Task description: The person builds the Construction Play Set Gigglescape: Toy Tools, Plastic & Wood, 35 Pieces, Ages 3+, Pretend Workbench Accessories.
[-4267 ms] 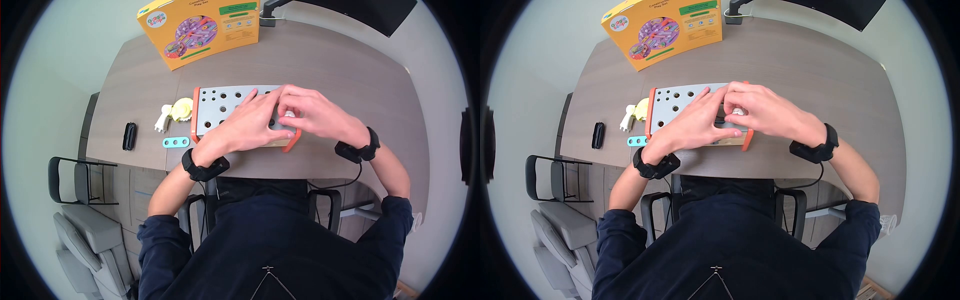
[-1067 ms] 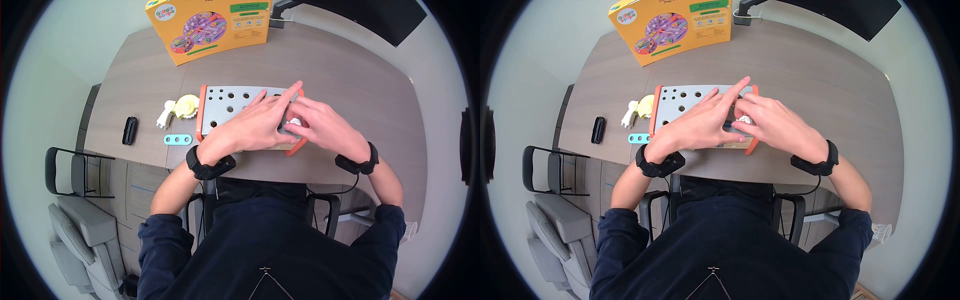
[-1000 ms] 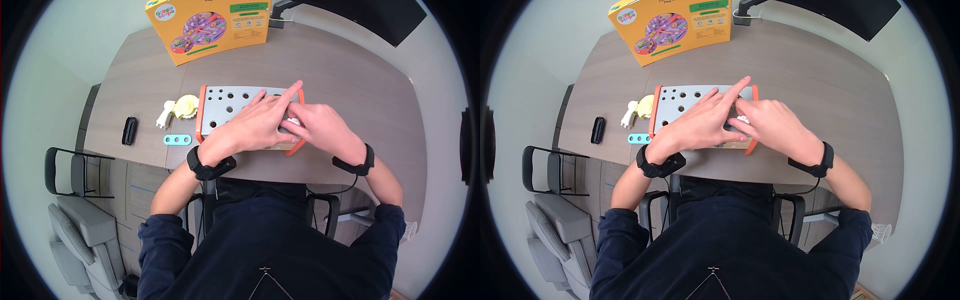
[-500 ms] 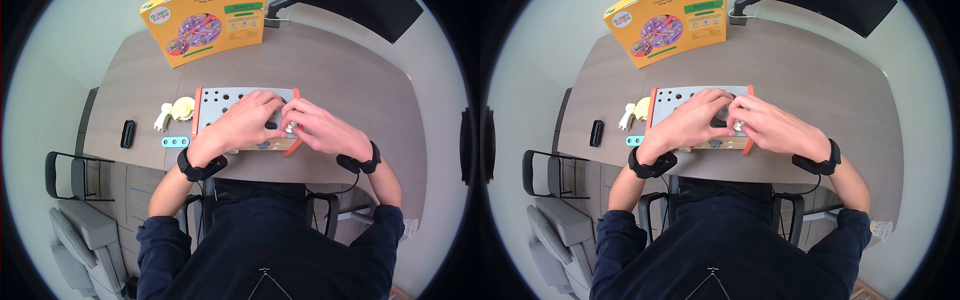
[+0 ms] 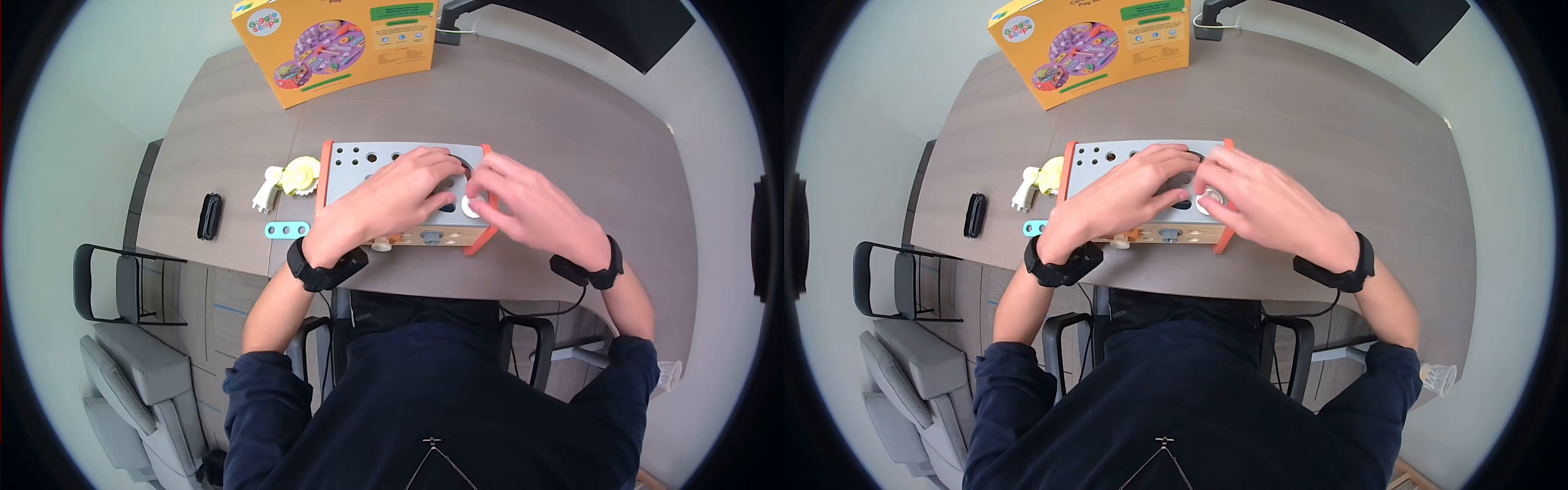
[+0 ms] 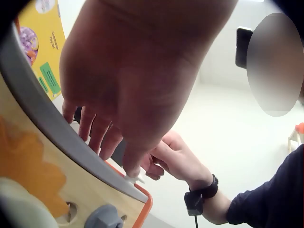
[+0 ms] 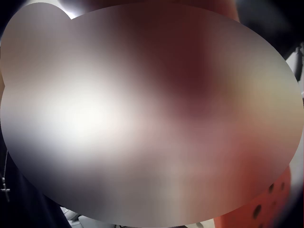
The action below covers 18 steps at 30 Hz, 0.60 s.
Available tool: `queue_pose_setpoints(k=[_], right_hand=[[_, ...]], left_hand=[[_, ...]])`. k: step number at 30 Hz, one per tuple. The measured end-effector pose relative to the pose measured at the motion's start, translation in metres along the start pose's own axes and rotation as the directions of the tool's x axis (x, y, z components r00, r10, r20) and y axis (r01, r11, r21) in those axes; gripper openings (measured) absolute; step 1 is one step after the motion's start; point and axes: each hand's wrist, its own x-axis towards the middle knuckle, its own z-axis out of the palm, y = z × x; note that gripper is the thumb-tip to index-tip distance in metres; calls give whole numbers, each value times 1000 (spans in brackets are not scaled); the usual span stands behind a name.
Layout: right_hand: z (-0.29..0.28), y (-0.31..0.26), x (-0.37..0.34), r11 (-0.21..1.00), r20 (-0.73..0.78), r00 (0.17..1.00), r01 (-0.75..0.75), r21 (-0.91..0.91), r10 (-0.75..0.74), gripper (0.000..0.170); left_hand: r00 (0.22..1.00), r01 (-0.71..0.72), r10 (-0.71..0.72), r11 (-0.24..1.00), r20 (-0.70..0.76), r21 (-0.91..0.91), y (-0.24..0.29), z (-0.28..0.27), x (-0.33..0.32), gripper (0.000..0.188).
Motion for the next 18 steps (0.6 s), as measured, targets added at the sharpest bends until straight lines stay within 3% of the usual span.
queue_pose_setpoints(k=[2,5,8,11,14,17,18], right_hand=[[3,4,-1,975,13,992,121,189,-126,14],[1,0,1,966,164,986,-37,256,-5,12],[12,8,4,995,6,996,85,46,-85,17],[21,0,6,995,-71,994,-89,-42,86,23],[21,-8,11,867,46,950,-262,-423,310,30],[-4,-22,16,849,227,881,-285,-444,415,28],[-3,-18,12,917,148,950,-214,-337,276,25]], left_hand=[[1000,3,-2,1000,-16,25,1,1,-1,54],[998,21,-15,996,-68,81,13,9,0,62],[996,58,-45,984,-83,168,20,13,0,67],[994,89,-73,975,-85,204,26,12,2,65],[997,49,-37,985,-72,163,17,13,4,59],[1000,-20,20,999,-11,43,1,4,0,55],[1000,-5,5,1000,5,12,-1,1,0,54]])
